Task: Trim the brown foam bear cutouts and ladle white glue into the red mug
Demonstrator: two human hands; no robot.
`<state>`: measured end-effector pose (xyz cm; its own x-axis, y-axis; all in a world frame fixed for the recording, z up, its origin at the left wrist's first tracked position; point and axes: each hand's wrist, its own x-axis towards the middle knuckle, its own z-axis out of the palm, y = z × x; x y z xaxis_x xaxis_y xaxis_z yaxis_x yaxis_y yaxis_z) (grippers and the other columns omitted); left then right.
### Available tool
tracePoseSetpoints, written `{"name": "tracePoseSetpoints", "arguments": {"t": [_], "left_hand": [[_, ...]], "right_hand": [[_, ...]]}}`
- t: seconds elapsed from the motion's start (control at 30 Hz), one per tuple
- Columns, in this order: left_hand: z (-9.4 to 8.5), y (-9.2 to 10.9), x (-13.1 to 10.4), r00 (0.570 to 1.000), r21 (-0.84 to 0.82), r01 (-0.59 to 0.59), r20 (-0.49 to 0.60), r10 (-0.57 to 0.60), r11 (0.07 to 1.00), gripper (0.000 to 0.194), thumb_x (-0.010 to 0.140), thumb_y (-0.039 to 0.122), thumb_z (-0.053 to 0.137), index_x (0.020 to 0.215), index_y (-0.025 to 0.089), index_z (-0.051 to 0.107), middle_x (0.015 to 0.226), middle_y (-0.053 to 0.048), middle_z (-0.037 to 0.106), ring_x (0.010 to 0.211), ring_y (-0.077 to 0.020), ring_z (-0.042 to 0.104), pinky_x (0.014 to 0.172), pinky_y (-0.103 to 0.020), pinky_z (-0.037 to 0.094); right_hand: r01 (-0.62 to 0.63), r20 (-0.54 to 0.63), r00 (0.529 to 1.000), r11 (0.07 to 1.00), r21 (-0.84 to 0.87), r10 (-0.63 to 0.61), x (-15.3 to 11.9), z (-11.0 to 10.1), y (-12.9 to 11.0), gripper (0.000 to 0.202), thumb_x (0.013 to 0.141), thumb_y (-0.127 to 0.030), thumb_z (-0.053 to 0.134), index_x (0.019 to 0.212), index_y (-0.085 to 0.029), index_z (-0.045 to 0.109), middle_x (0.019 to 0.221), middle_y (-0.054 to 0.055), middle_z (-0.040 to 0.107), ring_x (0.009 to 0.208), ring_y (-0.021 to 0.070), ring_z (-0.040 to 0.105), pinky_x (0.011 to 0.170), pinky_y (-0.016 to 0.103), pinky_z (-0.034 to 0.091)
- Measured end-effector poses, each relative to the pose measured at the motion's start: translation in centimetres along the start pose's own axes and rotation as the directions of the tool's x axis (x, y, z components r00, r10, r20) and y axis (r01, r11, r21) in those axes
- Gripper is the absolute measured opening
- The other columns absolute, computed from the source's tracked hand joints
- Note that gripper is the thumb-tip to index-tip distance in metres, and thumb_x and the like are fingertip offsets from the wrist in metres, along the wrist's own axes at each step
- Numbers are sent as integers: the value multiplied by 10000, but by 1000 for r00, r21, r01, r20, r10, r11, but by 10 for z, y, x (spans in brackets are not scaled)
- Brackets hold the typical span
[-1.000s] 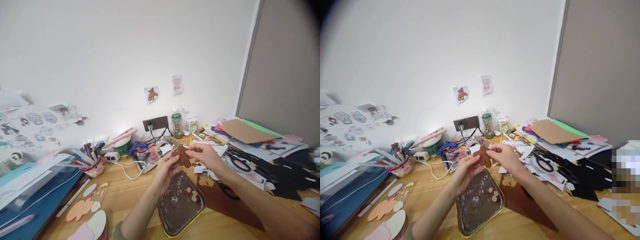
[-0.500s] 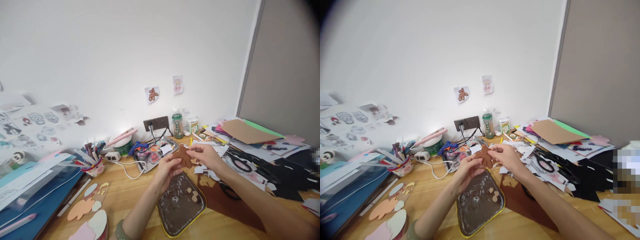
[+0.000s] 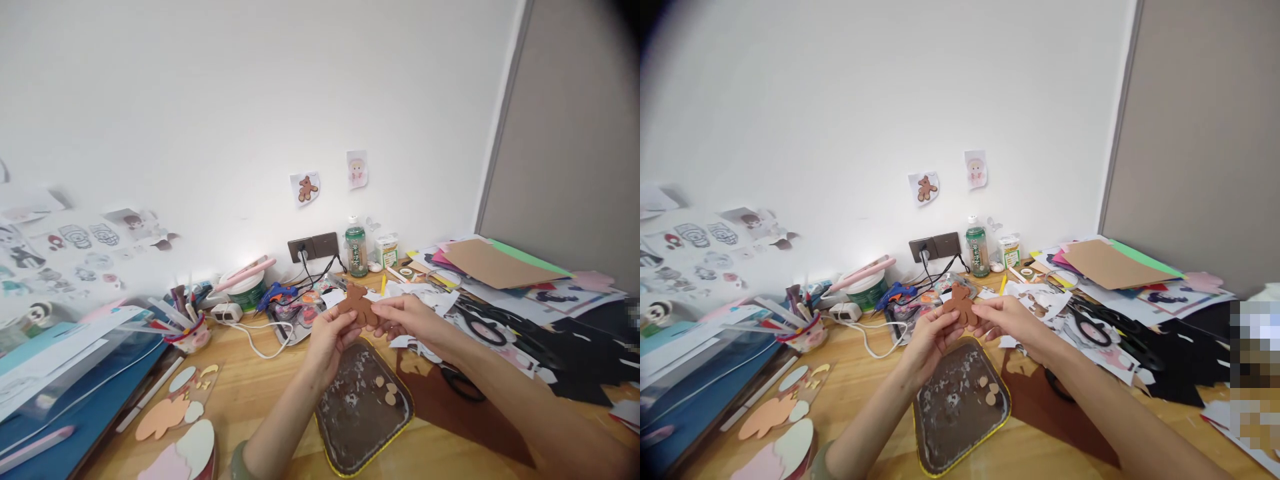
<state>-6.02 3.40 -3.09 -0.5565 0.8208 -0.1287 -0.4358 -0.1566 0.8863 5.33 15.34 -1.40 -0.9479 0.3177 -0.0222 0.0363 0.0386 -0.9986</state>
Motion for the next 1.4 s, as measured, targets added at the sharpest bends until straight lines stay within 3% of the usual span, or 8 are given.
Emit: {"name": "tracePoseSetpoints", "arguments": {"t": [0.27,0.67,1.23,1.4], "left_hand": [[2,2,-2,1000,-32,3,-10,-4,999,237,632,147,646,861,97,613,835,-84,654,649,-85,602,588,-145,486],[2,4,-4,999,-61,23,28,-21,998,211,653,100,622,862,76,616,828,-84,649,652,-80,600,584,-133,489],[1,9,-7,986,-132,16,169,7,991,154,647,61,620,801,67,620,699,-26,620,593,-54,583,556,-104,486],[1,12,-10,986,-134,34,167,-11,990,173,649,65,618,822,68,613,731,-36,636,587,-57,591,553,-113,491]], "right_hand": [[-47,-59,997,994,96,53,1,-1,1,257,718,-330,613,886,-137,636,762,48,653,644,81,590,559,154,435],[53,-167,984,993,-103,-70,-2,2,-4,224,698,-332,616,817,-145,653,579,-1,610,531,75,524,496,176,391],[111,-45,993,993,52,-108,-6,2,-6,171,714,-285,623,794,-136,650,627,-10,573,551,50,477,519,169,357],[100,-32,995,991,85,-98,-7,2,-9,188,702,-291,633,807,-136,647,674,4,584,561,54,479,540,180,374]]}}
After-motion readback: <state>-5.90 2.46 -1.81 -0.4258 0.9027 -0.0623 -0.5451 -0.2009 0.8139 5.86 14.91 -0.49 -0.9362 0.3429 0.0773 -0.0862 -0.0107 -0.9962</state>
